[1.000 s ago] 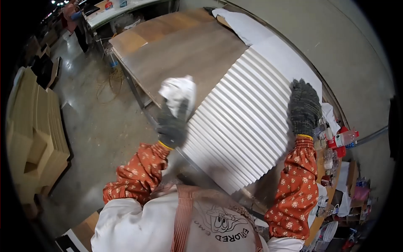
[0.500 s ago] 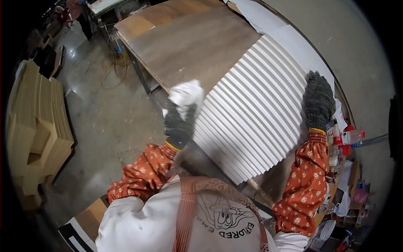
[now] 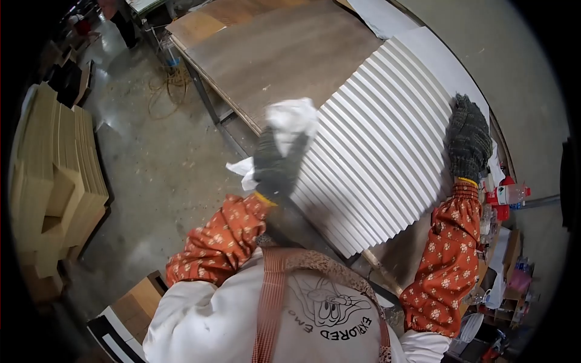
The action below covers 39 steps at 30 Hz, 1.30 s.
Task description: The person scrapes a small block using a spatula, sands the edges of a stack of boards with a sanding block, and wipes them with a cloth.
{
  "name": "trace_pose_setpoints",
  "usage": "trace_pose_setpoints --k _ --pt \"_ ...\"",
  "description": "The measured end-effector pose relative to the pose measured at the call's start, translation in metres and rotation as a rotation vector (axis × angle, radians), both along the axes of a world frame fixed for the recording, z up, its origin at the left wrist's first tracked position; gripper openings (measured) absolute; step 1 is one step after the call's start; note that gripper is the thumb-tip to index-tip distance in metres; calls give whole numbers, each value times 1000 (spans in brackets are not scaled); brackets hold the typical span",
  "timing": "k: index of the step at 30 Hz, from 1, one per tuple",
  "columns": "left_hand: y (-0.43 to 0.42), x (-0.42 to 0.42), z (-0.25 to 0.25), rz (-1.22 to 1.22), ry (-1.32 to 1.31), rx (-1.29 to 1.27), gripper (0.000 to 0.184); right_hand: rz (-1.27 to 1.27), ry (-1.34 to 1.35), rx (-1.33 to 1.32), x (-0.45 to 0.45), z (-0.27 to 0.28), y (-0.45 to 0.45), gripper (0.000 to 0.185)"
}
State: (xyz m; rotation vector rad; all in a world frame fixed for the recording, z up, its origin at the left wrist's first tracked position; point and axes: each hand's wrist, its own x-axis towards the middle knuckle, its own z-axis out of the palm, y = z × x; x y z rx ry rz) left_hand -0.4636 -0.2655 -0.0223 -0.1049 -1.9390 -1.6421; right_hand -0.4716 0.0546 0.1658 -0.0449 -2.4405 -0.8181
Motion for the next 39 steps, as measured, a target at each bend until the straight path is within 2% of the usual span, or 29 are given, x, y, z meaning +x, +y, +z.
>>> trace_pose_setpoints --k 2,3,5,7,8,9,10,11,12,13,14,15,17,18,20,23,25,27,28,29,31,32,33,34,37,38,39 --pt "8 -6 -7 65 -362 -260 49 -52 -56 -56 -2 4 -1 42" --pt "10 -8 -9 65 -360 -257 49 -52 -53 -54 -5 5 -1 42" --pt "8 -9 1 47 -231 -73 50 -93 -58 -83 -8 3 1 42" --pt "-11 -21 -53 399 -65 -1076 49 -71 -44 -31 -6 0 2 41" --pt "-22 -22 -43 394 -150 -1177 49 -46 -26 29 -5 1 2 41" --pt "-23 -22 -30 213 -230 -761 48 -47 -17 26 -9 4 1 41" --pt "-24 -21 -9 26 -221 -171 47 -131 -50 -79 -13 10 -7 41" --pt "-25 -20 12 -33 -184 292 47 -219 -98 -189 -12 12 -12 41" --pt "-26 -12 4 -11 -48 283 46 -229 -111 -201 -7 12 -15 41" --pt "-26 -12 -34 -4 -62 183 47 -212 -127 -124 -4 14 -18 41" --pt "-21 -4 -21 0 -64 84 47 -191 -138 -45 -3 15 -20 41" --pt "-11 4 -4 -8 -70 -55 48 -208 -147 -77 -5 14 -19 42" --pt "2 5 5 19 -148 -167 53 -218 -148 -87 -7 12 -17 42" --pt "5 -11 -23 172 -279 -303 53 -228 -142 -93 -7 12 -16 42" --pt "-16 -28 -56 258 -290 -706 50 -209 -138 -68 -8 9 -7 43" --pt "-53 -24 -15 115 -235 -231 36 -223 -134 -90 -12 11 -11 43" --pt "-57 9 21 -1 -437 -69 39 -274 -150 -149 -10 11 -12 43" --pt "-56 21 -29 115 -278 -103 49 -193 -123 -76 -7 10 -10 42" --pt "-53 17 -67 118 -284 -107 49 -190 -130 -79 -7 9 -10 42" --pt "-48 9 -111 373 -340 -994 52 -167 -113 -49 -6 8 -9 42" --pt "-37 19 -66 52 -631 -216 53 -122 -77 11 -7 1 4 43" --pt "-32 24 -43 27 -755 145 54 -125 -81 11 -6 0 5 43" --pt "-50 18 -97 115 -475 -230 53 -116 -72 8 -5 -1 5 43" --pt "-60 15 -126 201 -179 -594 52 -103 -61 3 -6 0 5 43" --pt "-69 10 -50 119 -901 -239 46 -109 -58 13 -13 6 2 43" --pt "-73 14 -47 100 -566 334 46 -126 -62 14 -12 7 2 44" --pt "-71 19 -51 93 -575 323 46 -144 -79 16 -8 6 1 44"
